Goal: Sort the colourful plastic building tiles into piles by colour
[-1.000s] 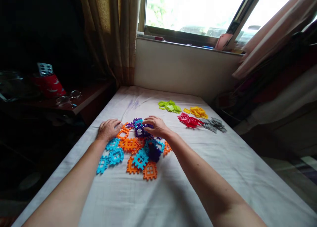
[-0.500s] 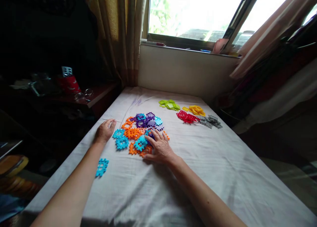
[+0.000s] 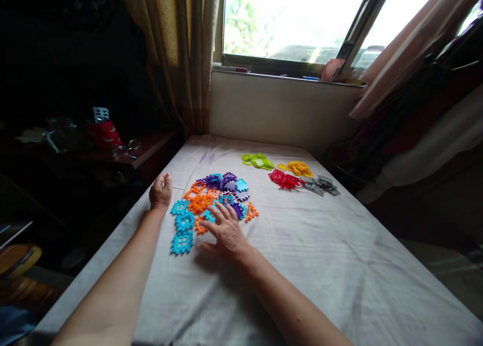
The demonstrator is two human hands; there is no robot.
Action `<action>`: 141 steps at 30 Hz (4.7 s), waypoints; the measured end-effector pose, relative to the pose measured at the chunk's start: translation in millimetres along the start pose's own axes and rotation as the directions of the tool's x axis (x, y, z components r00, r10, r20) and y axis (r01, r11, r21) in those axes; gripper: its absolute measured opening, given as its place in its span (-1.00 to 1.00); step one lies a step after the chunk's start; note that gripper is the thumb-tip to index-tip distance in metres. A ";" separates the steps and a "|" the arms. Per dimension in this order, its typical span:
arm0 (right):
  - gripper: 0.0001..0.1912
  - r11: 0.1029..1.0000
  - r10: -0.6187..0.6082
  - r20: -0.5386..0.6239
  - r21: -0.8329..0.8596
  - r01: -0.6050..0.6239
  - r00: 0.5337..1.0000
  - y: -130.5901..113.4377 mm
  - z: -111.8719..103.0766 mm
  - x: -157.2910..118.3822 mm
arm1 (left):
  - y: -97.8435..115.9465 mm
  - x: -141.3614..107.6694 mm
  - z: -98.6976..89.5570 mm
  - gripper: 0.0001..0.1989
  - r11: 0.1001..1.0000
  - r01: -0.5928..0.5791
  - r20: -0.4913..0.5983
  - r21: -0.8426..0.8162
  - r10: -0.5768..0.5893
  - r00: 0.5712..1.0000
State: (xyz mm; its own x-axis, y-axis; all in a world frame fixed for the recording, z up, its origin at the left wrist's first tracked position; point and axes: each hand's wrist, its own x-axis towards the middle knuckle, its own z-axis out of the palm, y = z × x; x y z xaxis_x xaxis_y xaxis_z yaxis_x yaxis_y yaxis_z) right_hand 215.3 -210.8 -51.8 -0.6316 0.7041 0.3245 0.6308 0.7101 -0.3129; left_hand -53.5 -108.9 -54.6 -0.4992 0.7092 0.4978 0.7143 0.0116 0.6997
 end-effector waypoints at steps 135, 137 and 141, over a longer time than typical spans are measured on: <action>-0.60 0.531 0.817 -0.523 0.516 -0.672 0.243 178.0 -49.1 -79.1 | 16.6 -95.0 -42.0 -0.62 0.792 -0.493 0.376 0.359 0.361 0.854; -0.59 0.527 0.815 -0.527 0.499 -0.687 0.242 178.0 -45.5 -78.6 | 15.3 -99.8 -44.1 -0.63 0.789 -0.506 0.391 0.350 0.368 0.844; -0.59 0.542 0.786 -0.573 0.460 -0.703 0.231 178.6 -42.4 -77.6 | 22.3 -106.5 -45.9 -0.67 0.789 -0.526 0.407 0.317 0.388 0.827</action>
State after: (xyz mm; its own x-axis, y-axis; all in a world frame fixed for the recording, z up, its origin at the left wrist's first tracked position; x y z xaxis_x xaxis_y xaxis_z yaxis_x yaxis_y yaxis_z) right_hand 396.1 -138.9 -95.0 0.6084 0.7168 0.3406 0.5786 -0.1070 -0.8085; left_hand -7.0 -216.6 -68.5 0.0641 0.8779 0.4745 0.9817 -0.1408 0.1280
